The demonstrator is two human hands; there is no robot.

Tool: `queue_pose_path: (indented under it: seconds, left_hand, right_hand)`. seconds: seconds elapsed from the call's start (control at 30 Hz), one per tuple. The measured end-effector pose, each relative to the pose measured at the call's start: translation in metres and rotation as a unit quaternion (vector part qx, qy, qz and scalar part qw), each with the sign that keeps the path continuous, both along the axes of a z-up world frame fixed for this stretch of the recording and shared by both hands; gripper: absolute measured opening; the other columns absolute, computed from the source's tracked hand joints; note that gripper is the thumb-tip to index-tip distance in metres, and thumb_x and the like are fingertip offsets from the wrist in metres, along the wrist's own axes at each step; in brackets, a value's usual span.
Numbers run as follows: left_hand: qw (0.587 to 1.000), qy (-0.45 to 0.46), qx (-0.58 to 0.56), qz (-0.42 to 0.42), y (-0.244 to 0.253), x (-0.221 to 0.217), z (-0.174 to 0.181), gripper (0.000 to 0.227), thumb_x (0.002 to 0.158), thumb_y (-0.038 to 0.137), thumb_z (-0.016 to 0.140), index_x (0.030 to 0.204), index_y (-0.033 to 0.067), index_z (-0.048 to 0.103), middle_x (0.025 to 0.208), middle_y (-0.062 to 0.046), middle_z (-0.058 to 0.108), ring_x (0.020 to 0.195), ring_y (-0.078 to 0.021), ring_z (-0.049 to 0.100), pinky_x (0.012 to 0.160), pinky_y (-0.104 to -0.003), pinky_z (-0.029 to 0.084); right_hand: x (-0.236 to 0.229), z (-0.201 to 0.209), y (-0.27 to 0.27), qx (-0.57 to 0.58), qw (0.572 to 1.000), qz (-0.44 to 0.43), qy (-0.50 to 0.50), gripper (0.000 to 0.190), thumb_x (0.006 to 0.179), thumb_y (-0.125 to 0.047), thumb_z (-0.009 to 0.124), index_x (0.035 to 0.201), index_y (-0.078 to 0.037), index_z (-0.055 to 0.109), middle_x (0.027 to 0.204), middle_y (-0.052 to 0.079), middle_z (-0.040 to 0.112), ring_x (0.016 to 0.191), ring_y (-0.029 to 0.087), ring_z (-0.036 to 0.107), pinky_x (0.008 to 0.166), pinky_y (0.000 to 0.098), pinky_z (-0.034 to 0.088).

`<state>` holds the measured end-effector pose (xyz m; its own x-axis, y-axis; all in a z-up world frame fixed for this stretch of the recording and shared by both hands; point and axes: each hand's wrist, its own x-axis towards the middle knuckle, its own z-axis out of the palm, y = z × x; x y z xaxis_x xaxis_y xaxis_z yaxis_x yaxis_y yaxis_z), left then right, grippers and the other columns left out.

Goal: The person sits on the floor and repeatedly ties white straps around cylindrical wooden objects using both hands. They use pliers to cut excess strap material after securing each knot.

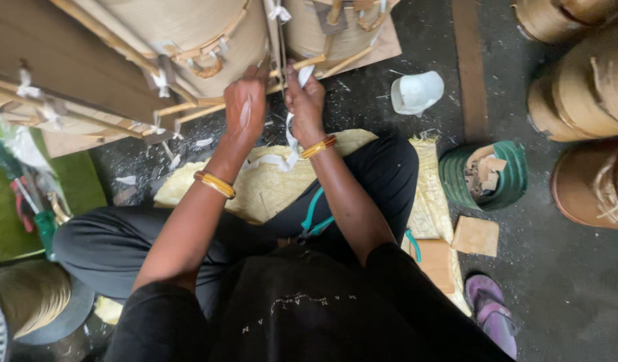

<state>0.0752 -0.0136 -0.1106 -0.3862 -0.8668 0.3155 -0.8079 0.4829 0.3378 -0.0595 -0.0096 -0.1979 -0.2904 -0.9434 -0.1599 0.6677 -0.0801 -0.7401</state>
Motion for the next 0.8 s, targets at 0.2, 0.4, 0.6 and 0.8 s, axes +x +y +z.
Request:
queue_pose_path:
  seconds: [0.2, 0.4, 0.6, 0.8]
  left_hand:
    - [0.998, -0.028, -0.047, -0.010, -0.001, -0.002, 0.012, 0.031, 0.091, 0.003, 0.057, 0.120, 0.0034, 0.069, 0.100, -0.020, 0.069, 0.076, -0.0388, 0.070, 0.062, -0.047, 0.055]
    - [0.974, -0.206, -0.098, 0.013, 0.027, -0.026, 0.027, 0.015, 0.092, 0.008, 0.062, 0.103, 0.0022, 0.070, 0.091, -0.012, 0.069, 0.066, -0.0218, 0.071, 0.051, -0.035, 0.053]
    - [0.923, -0.305, -0.191, -0.134, 0.021, -0.078, 0.027, 0.022, 0.088, 0.015, 0.065, 0.099, -0.0026, 0.071, 0.106, -0.020, 0.070, 0.065, -0.0155, 0.067, 0.047, -0.030, 0.048]
    - [0.819, -0.509, -0.266, -0.005, -0.006, -0.126, 0.001, 0.033, 0.074, 0.017, 0.061, 0.098, -0.0012, 0.075, 0.097, -0.025, 0.073, 0.066, -0.0251, 0.069, 0.030, -0.030, 0.042]
  right_hand:
    - [-0.016, 0.001, 0.000, -0.003, 0.997, 0.072, 0.022, 0.020, 0.104, -0.018, 0.068, 0.114, -0.002, 0.067, 0.078, -0.005, 0.056, 0.055, 0.003, 0.042, 0.043, 0.0203, 0.028]
    - [-0.030, -0.009, -0.002, 0.062, 0.996, 0.029, -0.061, 0.032, 0.108, -0.031, 0.046, 0.109, -0.002, 0.059, 0.076, 0.002, 0.059, 0.052, 0.007, 0.048, 0.036, 0.0212, 0.032]
    - [-0.027, 0.004, 0.011, -0.068, 0.982, -0.001, 0.175, 0.022, 0.108, -0.012, 0.052, 0.126, -0.001, 0.057, 0.091, 0.001, 0.061, 0.079, 0.012, 0.060, 0.066, 0.0283, 0.054]
    - [-0.031, 0.000, -0.002, -0.126, 0.974, 0.047, 0.183, 0.034, 0.104, -0.012, 0.052, 0.137, -0.008, 0.047, 0.103, 0.004, 0.061, 0.090, 0.012, 0.058, 0.081, 0.0272, 0.052]
